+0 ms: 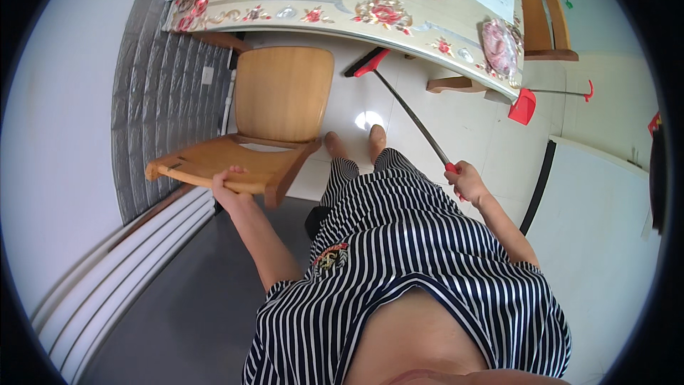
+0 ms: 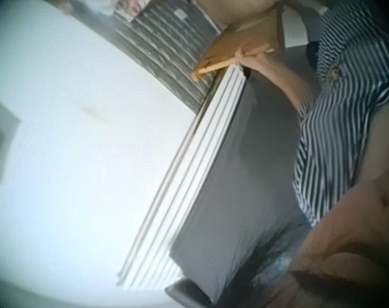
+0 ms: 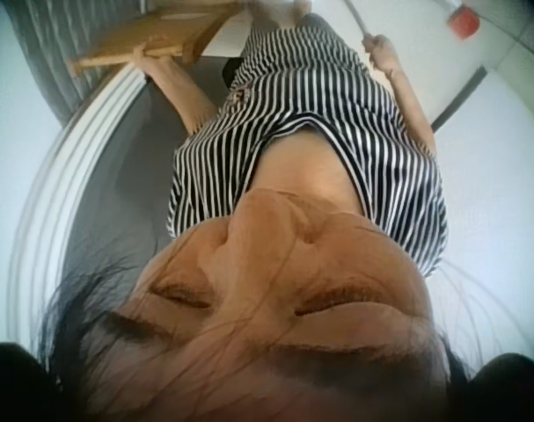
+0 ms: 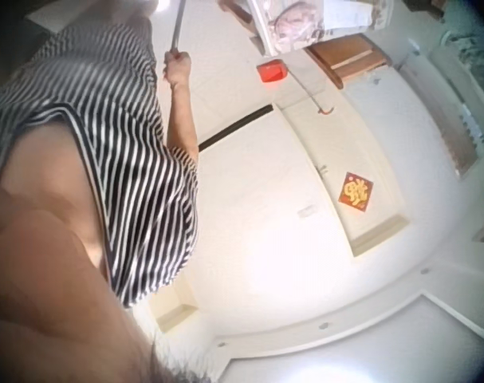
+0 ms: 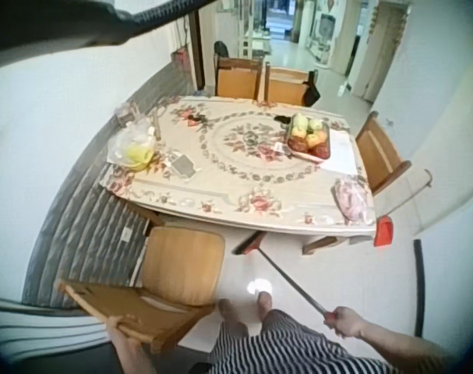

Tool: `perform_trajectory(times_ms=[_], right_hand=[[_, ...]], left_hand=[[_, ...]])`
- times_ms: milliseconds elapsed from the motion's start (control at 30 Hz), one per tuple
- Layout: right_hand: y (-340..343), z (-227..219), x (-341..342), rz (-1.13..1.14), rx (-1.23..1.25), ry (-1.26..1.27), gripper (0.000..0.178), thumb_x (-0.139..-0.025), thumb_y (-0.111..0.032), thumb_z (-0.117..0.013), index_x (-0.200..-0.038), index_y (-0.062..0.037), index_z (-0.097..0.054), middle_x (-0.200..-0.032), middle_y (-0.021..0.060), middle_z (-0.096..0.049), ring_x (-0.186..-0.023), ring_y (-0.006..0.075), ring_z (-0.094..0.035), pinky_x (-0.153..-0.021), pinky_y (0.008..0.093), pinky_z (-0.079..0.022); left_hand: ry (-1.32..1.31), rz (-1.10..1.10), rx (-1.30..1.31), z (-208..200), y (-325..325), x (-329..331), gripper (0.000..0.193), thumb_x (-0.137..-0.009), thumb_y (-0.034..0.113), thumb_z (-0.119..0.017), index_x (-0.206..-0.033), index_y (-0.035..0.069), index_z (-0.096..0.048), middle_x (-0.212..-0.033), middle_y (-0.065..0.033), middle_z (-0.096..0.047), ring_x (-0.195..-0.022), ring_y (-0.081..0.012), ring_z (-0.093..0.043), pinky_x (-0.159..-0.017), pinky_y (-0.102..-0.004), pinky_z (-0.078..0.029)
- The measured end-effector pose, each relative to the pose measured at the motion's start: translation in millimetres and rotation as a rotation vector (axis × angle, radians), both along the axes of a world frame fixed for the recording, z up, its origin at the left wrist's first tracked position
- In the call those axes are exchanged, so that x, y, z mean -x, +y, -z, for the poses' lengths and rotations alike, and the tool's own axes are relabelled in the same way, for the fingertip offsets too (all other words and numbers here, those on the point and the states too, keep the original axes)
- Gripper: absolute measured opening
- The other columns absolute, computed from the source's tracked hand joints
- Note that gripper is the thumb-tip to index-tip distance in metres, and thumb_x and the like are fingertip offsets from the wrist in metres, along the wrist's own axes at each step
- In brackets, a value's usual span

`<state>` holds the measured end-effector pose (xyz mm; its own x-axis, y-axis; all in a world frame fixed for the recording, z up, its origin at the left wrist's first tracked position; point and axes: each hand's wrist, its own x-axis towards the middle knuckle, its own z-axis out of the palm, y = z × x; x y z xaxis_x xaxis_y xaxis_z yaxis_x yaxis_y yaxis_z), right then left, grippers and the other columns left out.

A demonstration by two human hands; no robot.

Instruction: The person sweeps the floor using a broom and a dustpan, moving a chair aside to reach underneath and collecting debris into the dustpan.

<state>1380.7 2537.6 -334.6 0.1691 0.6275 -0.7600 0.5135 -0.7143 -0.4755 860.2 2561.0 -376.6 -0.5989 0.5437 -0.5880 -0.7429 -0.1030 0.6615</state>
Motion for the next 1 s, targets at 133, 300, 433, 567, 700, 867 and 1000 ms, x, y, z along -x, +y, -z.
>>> perform_trajectory(times_ms=[133,300,433,567,700,867,1000], right_hand=[[30.9,3.3,28.6,-0.063,-0.043,0.021,0.025,-0.086,-0.017,-0.059,-0.096,0.0054,-0.053,-0.067,0.0076,-0.055,-0.042,0.0128,-0.049,-0.033,0.0281,-0.04],[87.1,-0.8,79.1,-0.185,-0.061,0.062,0.023,-0.086,-0.017,-0.058,-0.092,0.0048,-0.054,-0.069,0.0092,-0.057,-0.043,0.013,-0.05,-0.033,0.0286,-0.04],[146.7,-9.2,125.2,-0.412,-0.04,0.075,0.027,-0.085,-0.02,-0.058,-0.092,0.0061,-0.056,-0.07,0.0105,-0.058,-0.043,0.0144,-0.052,-0.033,0.0301,-0.042],[200.2,5.6,188.5,-0.696,-0.071,0.002,0.033,-0.085,-0.026,-0.057,-0.087,0.0075,-0.059,-0.065,0.0112,-0.06,-0.047,0.0187,-0.057,-0.038,0.0321,-0.047],[240.9,50.0,260.3,-0.972,-0.069,-0.053,0.037,-0.086,-0.031,-0.055,-0.087,0.0061,-0.062,-0.07,0.0143,-0.064,-0.055,0.0223,-0.063,-0.052,0.0344,-0.053],[255.8,120.2,292.4,-1.073,-0.235,-0.144,0.028,-0.087,-0.026,-0.054,-0.102,-0.0042,-0.063,-0.094,0.0159,-0.068,-0.075,0.0276,-0.068,-0.07,0.0393,-0.055],[259.0,144.5,206.5,-1.227,-0.35,-0.417,0.033,-0.088,-0.026,-0.054,-0.12,-0.0213,-0.061,-0.11,0.0136,-0.066,-0.1,0.033,-0.063,-0.085,0.0453,-0.05]], left_hand=[[-0.073,-0.021,0.045,-1.0,-67.1,8.5,0.034,-0.067,0.008,-0.053,-0.099,0.001,-0.049,-0.083,-0.0117,-0.053,-0.075,-0.0247,-0.053,-0.072,-0.0385,-0.046],[-0.082,-0.065,0.107,-14.3,-128.7,5.2,0.045,-0.066,0.008,-0.053,-0.11,-0.001,-0.046,-0.089,-0.0119,-0.054,-0.081,-0.0245,-0.053,-0.077,-0.0382,-0.046],[-0.094,-0.075,0.17,-20.2,-163.4,1.7,0.047,-0.065,0.008,-0.053,-0.11,-0.003,-0.047,-0.092,-0.012,-0.054,-0.083,-0.0252,-0.054,-0.08,-0.0378,-0.047],[-0.127,-0.124,0.282,-22.4,-182.2,0.3,0.041,-0.067,0.007,-0.05,-0.107,-0.006,-0.05,-0.096,-0.0128,-0.054,-0.087,-0.0254,-0.055,-0.084,-0.0381,-0.047],[-0.155,-0.164,0.332,-31.3,-182.5,-7.0,0.04,-0.07,0.008,-0.049,-0.107,-0.008,-0.05,-0.099,-0.0137,-0.054,-0.091,-0.0259,-0.054,-0.088,-0.0385,-0.047],[-0.207,-0.17,0.318,-25.0,-191.2,-5.4,0.041,-0.071,0.01,-0.049,-0.107,-0.008,-0.05,-0.099,-0.014,-0.053,-0.092,-0.0257,-0.054,-0.088,-0.0377,-0.047],[-0.218,-0.208,0.292,-14.2,-198.3,-3.1,0.042,-0.071,0.01,-0.048,-0.109,-0.008,-0.05,-0.101,-0.0141,-0.053,-0.093,-0.0253,-0.054,-0.089,-0.0377,-0.047]])
